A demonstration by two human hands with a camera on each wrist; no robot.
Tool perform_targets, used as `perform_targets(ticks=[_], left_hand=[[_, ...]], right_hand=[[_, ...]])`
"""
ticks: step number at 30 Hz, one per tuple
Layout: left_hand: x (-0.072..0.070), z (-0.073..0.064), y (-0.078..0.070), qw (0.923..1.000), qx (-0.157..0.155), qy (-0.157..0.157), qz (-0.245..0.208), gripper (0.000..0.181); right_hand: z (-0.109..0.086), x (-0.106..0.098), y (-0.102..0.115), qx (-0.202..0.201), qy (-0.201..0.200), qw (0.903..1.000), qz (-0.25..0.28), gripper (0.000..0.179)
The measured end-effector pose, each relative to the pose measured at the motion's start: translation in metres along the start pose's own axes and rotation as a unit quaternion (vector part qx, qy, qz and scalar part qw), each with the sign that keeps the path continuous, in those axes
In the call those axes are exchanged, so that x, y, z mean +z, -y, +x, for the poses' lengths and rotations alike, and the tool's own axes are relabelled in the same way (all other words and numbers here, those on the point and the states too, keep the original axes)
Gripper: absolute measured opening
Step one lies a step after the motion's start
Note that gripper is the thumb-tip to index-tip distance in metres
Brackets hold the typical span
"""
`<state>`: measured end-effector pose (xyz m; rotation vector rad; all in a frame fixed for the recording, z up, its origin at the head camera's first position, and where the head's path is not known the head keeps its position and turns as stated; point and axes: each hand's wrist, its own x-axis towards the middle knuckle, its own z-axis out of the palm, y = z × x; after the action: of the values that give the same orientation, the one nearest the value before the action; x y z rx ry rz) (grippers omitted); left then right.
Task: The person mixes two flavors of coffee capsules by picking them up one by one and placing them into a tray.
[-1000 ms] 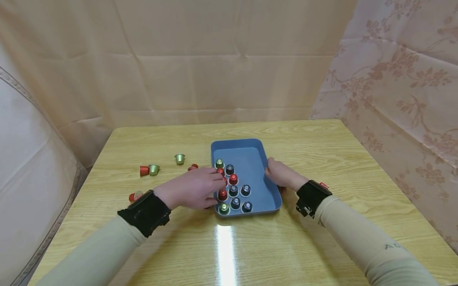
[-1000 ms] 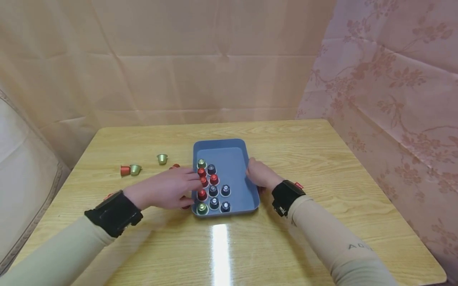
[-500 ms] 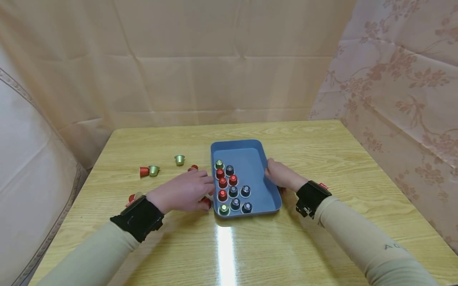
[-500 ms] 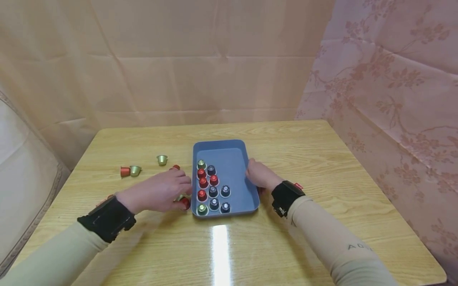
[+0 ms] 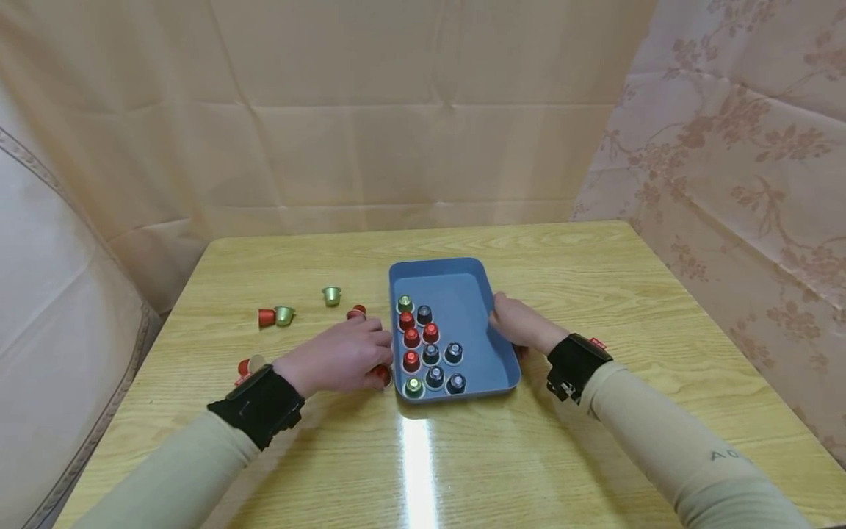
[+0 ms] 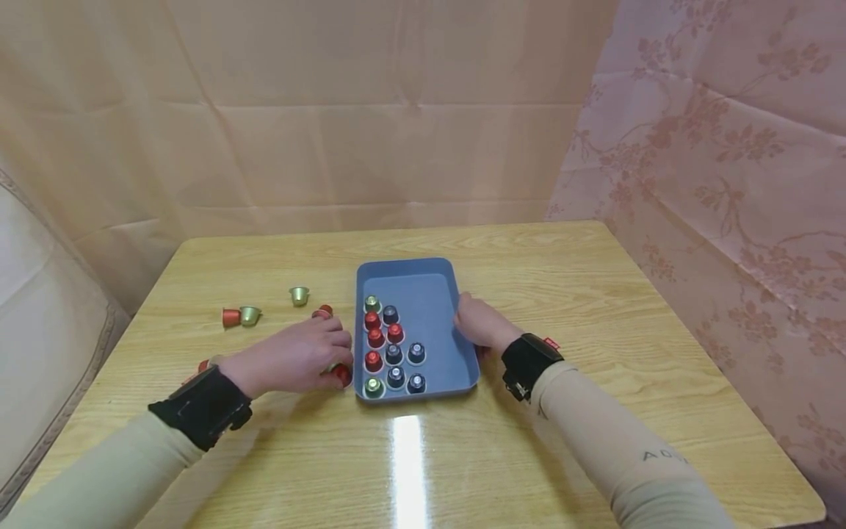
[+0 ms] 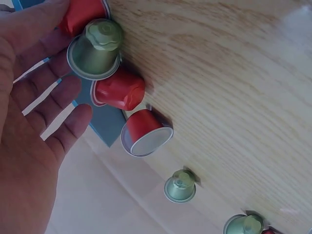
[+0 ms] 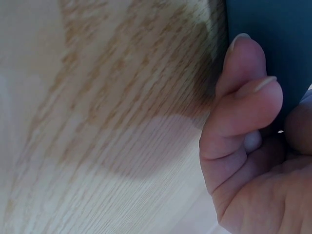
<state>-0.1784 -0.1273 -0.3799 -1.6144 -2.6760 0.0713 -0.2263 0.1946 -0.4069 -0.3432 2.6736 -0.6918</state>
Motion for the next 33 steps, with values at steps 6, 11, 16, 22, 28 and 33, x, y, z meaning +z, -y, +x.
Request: perform_targets(ticks=[6,11,16,22,28,33], left_hand=[[0.003,0.000,0.001,1.0000,0.000,-0.002,0.008,0.022],[0.003,-0.001,0.001,1.0000,-0.001,0.001,0.010,0.020],[0.003,-0.002,0.001,0.9999,-0.007,0.009,0.006,0.018],[-0.003,-0.005,0.001,1.0000,-0.003,-0.007,0.004,0.016],[-0.015,-0.006,0.001,0.9997,-0.002,-0.021,0.008,0.014],[-0.023,-0.004,0.002,0.9998,-0.008,-0.012,0.014,0.015]], right_hand=[[0.000,0.001,0.000,-0.006,-0.004,1.0000,-0.003,0.030],[0.000,0.000,0.000,-0.007,-0.001,1.0000,-0.001,0.030],[0.000,0.000,0.000,-0.010,-0.001,1.0000,-0.002,0.031],[0.000,0.000,0.000,-0.008,0.000,1.0000,-0.001,0.031],[0.000,-0.001,0.001,-0.005,0.000,1.0000,-0.004,0.032],[0.000,0.000,0.002,-0.002,0.000,1.0000,-0.003,0.029]])
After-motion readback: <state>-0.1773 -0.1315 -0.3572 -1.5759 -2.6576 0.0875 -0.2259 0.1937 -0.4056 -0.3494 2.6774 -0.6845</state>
